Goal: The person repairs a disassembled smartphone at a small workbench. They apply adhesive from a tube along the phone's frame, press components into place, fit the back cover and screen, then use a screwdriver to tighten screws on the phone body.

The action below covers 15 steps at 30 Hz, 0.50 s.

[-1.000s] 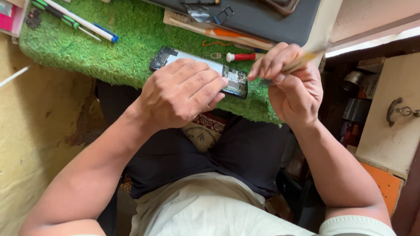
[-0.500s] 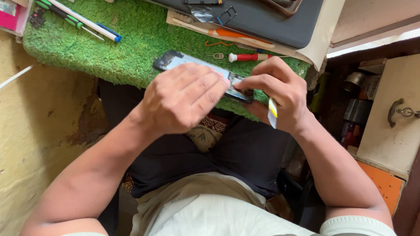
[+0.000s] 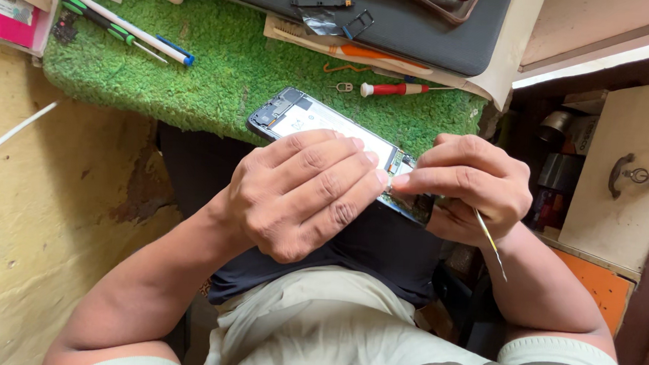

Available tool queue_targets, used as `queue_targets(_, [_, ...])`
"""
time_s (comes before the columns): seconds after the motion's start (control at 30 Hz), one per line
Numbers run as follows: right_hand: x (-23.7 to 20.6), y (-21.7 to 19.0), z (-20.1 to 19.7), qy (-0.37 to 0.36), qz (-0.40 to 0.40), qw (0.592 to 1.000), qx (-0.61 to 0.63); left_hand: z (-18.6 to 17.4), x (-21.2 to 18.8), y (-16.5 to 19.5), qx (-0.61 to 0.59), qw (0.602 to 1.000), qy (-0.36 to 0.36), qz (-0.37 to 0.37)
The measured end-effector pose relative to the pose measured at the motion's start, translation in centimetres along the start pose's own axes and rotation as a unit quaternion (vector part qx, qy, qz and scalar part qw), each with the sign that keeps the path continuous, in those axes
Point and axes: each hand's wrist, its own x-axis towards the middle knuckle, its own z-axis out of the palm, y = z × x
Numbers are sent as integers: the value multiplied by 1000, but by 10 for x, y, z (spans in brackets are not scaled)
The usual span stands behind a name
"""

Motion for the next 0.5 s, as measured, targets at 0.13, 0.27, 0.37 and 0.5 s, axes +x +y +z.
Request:
queue_targets(0.13, [0,-3,-2,-11,7,1000,-3,-3,0,1,3,1000,-2,10])
queue_targets(0.27, [1,-6,-4,-24,1,1000,-3,-4,0,3,9,1000,-6,15])
queue_targets(0.37, [2,-7,-5,-27,-8,1000,0,-5,-1,3,16,1000,-8,16])
queue_targets(0.5, [3,-8,-5,-29,-10,1000,1,-5,0,4,15,1000,-7,17])
